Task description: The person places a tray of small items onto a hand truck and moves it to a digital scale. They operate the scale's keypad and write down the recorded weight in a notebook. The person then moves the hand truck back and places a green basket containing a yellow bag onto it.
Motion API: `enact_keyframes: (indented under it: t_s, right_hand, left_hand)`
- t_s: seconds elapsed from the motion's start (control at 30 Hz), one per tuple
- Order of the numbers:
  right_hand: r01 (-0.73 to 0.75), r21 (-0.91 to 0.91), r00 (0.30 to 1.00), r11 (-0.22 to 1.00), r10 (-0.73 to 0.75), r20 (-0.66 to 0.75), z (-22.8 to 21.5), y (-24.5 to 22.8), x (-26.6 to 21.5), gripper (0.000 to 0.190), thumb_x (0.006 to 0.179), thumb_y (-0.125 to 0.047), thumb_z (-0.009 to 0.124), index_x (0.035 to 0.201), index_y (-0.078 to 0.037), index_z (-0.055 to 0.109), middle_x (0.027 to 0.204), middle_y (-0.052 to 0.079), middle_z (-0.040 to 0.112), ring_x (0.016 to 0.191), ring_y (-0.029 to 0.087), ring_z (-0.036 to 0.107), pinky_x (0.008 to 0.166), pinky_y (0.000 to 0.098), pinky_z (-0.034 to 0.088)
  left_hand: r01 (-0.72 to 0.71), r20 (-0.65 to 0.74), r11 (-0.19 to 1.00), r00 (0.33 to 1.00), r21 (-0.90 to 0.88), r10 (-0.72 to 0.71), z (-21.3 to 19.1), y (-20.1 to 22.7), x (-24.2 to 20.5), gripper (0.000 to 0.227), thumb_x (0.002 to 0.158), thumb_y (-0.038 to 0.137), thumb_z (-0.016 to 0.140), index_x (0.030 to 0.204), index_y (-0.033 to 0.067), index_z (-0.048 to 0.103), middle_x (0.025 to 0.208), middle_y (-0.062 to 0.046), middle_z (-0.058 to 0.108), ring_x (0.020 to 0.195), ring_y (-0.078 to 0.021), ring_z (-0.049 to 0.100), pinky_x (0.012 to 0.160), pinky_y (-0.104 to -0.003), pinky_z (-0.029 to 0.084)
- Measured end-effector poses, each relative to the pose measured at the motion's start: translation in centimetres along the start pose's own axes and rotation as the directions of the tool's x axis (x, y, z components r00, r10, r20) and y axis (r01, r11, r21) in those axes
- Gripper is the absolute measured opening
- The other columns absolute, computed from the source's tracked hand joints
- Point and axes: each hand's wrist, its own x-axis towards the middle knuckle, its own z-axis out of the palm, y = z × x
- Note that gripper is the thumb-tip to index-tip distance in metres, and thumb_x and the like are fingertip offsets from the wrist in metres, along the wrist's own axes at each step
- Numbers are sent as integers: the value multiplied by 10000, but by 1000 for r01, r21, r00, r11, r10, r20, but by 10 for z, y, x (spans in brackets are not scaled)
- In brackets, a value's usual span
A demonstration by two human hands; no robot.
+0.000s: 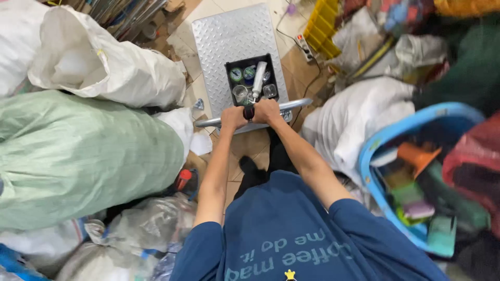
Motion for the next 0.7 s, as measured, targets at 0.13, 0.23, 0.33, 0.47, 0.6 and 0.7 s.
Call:
enact_keyframes:
  t_s: [0.13,0.23,0.33,0.47,0.6,0.7]
  right_hand:
    - [-12,11,997,1000,11,73,-14,-30,-51,419,632,-447,796,748,-46,776,774,217,724,740,409,723,712,499,582]
    - [-26,32,996,999,23,81,18,-38,-87,309,613,-348,756,746,-71,786,794,195,737,747,389,736,720,489,592]
    - [35,26,998,999,-36,57,64,-41,-115,237,640,-296,714,746,-98,791,804,197,745,766,376,747,728,480,602]
    - [12,25,999,1000,-13,30,84,-59,-162,218,646,-286,715,738,-101,786,794,199,739,731,377,749,688,484,605]
    - [31,105,999,994,-34,29,93,-75,-211,253,644,-325,735,735,-93,780,774,193,742,730,380,747,679,496,599]
    - [35,131,999,991,-37,13,105,-73,-252,255,660,-334,741,733,-93,781,779,190,743,733,377,747,678,494,598]
  left_hand:
    - [13,30,999,999,-51,-11,9,7,-45,336,681,325,771,968,149,774,947,-188,750,915,-404,717,819,-520,568]
    - [25,40,999,999,-43,-23,17,14,-91,347,708,357,773,992,160,770,950,-196,744,921,-409,712,826,-528,562]
    - [23,38,999,999,-40,-21,26,22,-132,348,723,372,762,1005,168,769,934,-199,744,910,-411,714,820,-533,565]
    - [49,62,998,997,-30,-47,43,24,-178,345,725,375,749,1003,172,768,921,-193,749,897,-405,721,809,-534,572]
    - [10,57,999,998,37,-13,74,22,-218,339,740,400,746,986,167,762,910,-189,748,872,-413,721,779,-545,569]
    - [-37,29,998,999,59,35,94,37,-252,339,746,414,739,958,149,752,898,-182,749,863,-415,721,757,-550,568]
